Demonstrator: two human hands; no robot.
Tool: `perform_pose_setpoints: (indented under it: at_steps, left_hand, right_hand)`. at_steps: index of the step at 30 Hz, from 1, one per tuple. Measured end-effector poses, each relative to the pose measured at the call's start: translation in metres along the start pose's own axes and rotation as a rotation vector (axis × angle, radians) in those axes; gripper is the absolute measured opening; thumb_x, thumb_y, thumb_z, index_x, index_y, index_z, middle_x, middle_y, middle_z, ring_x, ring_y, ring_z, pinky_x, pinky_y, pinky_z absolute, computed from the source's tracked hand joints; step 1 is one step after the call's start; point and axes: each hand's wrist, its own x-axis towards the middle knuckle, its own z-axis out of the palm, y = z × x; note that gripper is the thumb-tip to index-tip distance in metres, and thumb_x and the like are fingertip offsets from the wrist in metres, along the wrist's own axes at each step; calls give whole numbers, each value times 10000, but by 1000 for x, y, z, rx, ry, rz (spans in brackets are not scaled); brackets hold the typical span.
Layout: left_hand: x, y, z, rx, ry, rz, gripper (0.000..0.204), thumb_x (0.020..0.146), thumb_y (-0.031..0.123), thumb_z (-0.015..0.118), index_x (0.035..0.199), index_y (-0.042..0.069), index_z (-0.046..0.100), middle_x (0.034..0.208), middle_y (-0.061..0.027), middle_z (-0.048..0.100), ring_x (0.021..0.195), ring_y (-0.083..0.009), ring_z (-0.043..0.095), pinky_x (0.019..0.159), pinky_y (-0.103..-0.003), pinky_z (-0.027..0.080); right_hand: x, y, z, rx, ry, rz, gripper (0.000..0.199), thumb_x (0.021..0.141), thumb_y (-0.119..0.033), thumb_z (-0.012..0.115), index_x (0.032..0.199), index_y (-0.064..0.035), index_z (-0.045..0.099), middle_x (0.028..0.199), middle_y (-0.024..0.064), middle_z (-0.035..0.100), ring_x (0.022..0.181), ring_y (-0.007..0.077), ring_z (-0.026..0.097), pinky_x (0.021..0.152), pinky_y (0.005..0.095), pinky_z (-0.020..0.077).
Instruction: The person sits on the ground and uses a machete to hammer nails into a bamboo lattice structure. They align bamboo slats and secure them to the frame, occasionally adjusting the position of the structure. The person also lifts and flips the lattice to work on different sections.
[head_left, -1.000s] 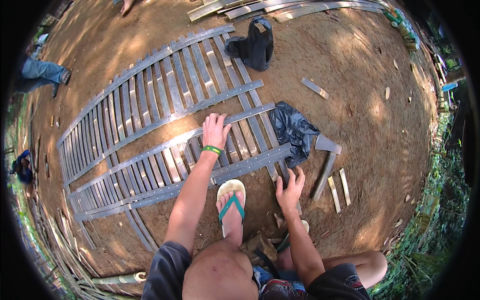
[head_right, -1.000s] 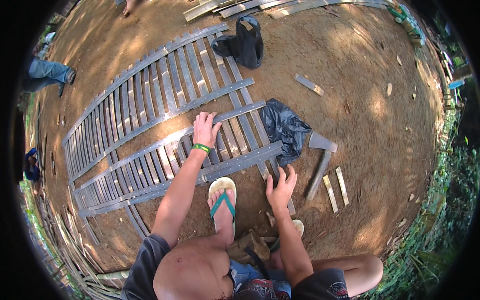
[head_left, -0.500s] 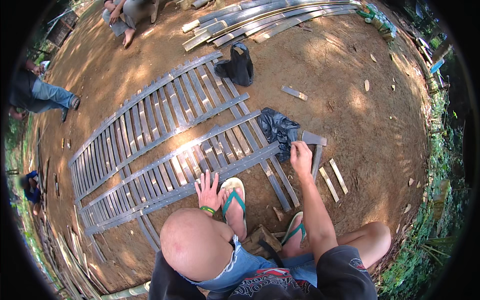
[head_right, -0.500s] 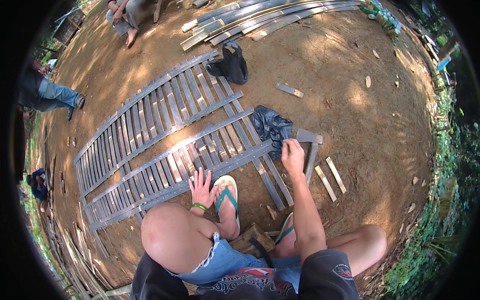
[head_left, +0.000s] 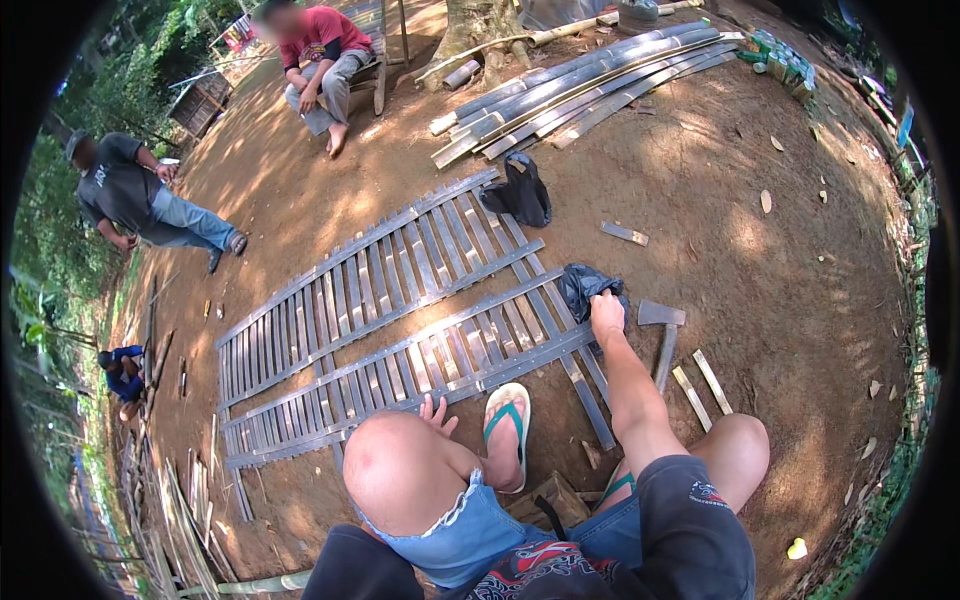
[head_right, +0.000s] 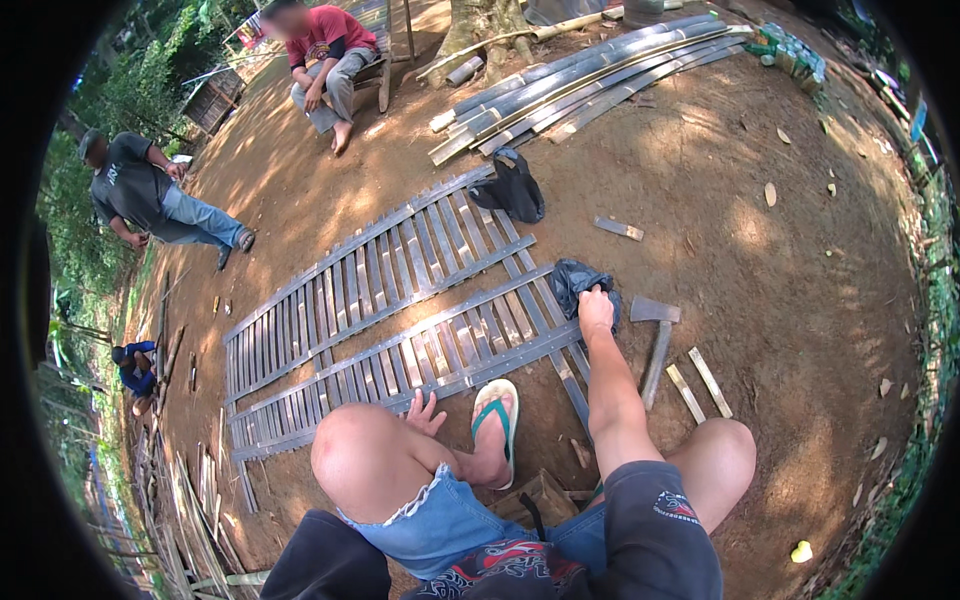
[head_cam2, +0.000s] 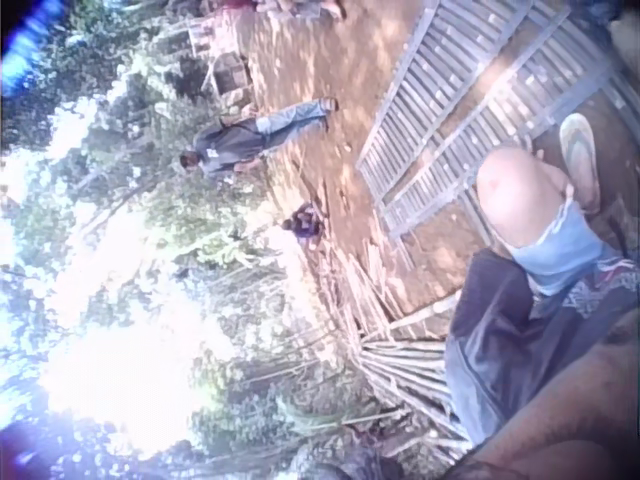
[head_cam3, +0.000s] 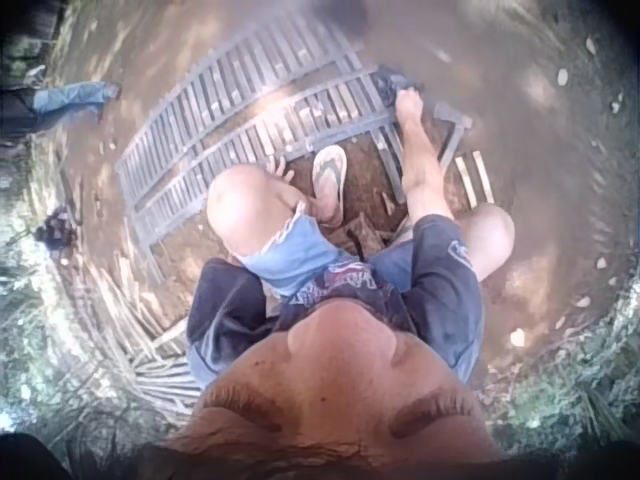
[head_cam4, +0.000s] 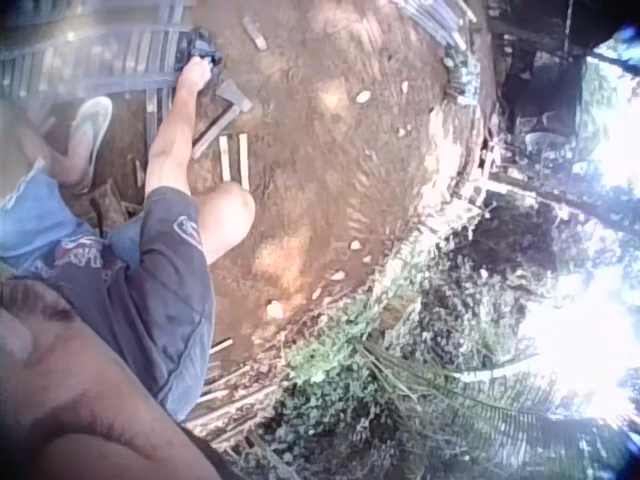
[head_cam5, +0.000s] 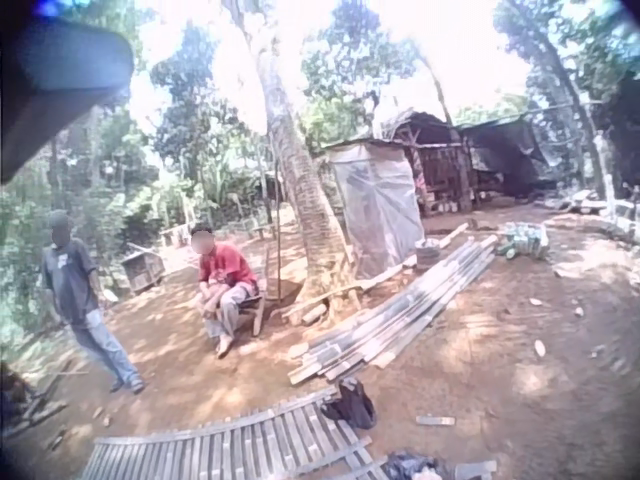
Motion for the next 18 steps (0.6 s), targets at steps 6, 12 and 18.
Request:
perform_pose_setpoints:
  at_steps: [6,12,18]
  left_hand:
    - [32,-52,43,114,73,87,666,979,349,603,1563,113,388,1689,-194,161,1553,-387,182,1206,-595,262]
    - [41,-71,-45,-55,164,181,656,964,462,613,1502,111,475,1548,-198,391,1424,-378,383,1152,-501,365]
    - [-61,-85,-233,67,259,162,584,922,513,658,1329,95,634,1189,-214,678,1119,-385,651,959,-462,524]
  right_hand:
    - [-21,-23,-26,207,36,-13,130,903,-148,673,932,-51,755,1035,206,709,910,429,692,815,508,562]
    - [-23,3,-48,552,411,125,134,909,-130,691,966,-32,761,837,190,732,777,356,719,758,425,561]
    - [-94,-30,-18,1041,-302,133,159,957,-71,689,1074,15,752,882,67,748,770,121,695,695,263,579]
